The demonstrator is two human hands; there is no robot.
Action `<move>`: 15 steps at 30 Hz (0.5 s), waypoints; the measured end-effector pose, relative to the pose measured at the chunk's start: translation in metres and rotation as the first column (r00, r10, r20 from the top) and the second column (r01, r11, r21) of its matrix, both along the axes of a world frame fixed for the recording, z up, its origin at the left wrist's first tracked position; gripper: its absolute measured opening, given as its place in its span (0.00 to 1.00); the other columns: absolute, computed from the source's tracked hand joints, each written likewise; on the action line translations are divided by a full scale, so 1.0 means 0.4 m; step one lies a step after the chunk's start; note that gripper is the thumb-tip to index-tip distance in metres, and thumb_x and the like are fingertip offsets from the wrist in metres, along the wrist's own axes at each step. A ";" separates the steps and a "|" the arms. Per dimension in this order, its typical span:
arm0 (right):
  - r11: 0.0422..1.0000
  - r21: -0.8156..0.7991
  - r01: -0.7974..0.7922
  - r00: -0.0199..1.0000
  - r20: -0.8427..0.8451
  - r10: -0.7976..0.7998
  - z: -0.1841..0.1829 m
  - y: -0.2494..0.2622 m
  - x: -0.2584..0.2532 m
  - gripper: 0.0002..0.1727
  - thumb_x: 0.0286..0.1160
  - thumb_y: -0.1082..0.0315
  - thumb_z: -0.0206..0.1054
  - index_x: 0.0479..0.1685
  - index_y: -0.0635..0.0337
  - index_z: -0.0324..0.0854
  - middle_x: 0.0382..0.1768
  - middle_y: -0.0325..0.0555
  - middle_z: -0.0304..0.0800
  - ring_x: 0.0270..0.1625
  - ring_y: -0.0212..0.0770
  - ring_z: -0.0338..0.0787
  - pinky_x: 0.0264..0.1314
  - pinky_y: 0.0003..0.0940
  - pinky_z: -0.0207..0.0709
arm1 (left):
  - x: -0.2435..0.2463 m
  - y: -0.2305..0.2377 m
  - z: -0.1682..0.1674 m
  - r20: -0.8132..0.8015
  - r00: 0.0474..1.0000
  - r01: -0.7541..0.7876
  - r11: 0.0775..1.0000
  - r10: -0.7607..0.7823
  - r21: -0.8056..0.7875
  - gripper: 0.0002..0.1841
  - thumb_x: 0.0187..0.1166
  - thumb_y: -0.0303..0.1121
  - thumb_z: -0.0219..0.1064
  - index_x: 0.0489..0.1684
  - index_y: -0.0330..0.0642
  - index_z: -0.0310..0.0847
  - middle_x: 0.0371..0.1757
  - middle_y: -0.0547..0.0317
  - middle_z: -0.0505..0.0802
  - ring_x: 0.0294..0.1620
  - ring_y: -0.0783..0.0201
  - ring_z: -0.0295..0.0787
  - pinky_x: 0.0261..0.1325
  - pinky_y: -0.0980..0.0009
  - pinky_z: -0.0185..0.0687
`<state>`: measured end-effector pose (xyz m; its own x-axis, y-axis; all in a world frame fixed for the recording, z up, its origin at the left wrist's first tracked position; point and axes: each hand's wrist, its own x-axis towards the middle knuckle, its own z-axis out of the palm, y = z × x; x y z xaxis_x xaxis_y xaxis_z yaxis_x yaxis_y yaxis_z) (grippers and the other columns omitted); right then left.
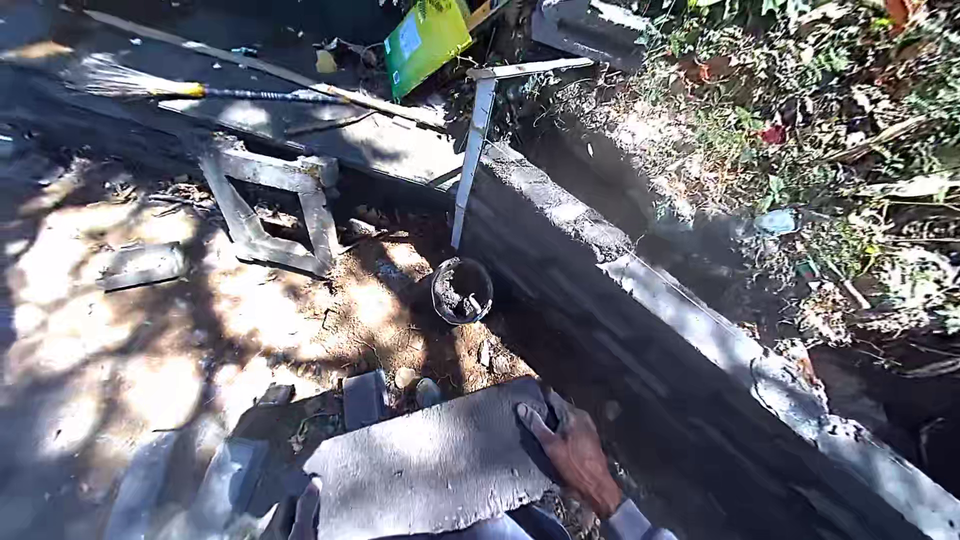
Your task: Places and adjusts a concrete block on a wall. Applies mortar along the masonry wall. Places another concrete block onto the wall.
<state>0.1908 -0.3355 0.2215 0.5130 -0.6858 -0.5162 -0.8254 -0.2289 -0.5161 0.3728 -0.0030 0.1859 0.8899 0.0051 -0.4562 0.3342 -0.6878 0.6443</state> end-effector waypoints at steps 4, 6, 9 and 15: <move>0.975 -0.134 0.178 0.979 0.127 -0.162 0.029 -0.176 -0.020 0.31 0.71 0.38 0.68 0.37 0.63 0.87 0.28 0.51 0.88 0.38 0.52 0.90 0.45 0.58 0.80 | 0.100 -0.260 0.055 0.052 0.967 0.246 0.967 -0.249 0.061 0.27 0.87 0.38 0.60 0.75 0.21 0.72 0.70 0.21 0.82 0.76 0.32 0.77 0.82 0.39 0.66; 0.958 -0.143 0.249 0.967 0.100 -0.237 0.063 -0.250 -0.029 0.31 0.74 0.39 0.67 0.41 0.64 0.88 0.32 0.55 0.91 0.42 0.55 0.92 0.50 0.62 0.80 | 0.158 -0.409 0.088 0.053 0.947 0.314 0.946 -0.318 0.078 0.30 0.85 0.49 0.63 0.70 0.27 0.80 0.66 0.26 0.86 0.73 0.32 0.80 0.79 0.37 0.67; 0.898 -0.174 0.403 0.910 0.176 -0.375 0.098 -0.358 -0.025 0.26 0.76 0.47 0.69 0.42 0.67 0.88 0.32 0.57 0.91 0.40 0.55 0.92 0.50 0.62 0.80 | 0.296 -0.647 0.083 0.141 0.843 0.518 0.854 -0.519 0.050 0.34 0.78 0.59 0.60 0.55 0.29 0.86 0.47 0.30 0.92 0.54 0.33 0.89 0.60 0.31 0.78; 0.676 -0.169 0.717 0.685 0.347 -0.640 0.155 -0.486 -0.053 0.19 0.83 0.59 0.67 0.47 0.71 0.85 0.35 0.48 0.89 0.37 0.31 0.87 0.49 0.36 0.83 | 0.427 -1.096 0.196 -0.055 0.556 0.831 0.554 -0.829 0.049 0.31 0.82 0.51 0.60 0.71 0.30 0.77 0.62 0.32 0.88 0.69 0.37 0.83 0.74 0.39 0.72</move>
<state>0.1694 -0.5298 0.2835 -0.0752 -0.9804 -0.1821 -0.6646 0.1854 -0.7238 0.5437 -0.4414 0.2644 0.5039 -0.7015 -0.5039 -0.3919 -0.7056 0.5903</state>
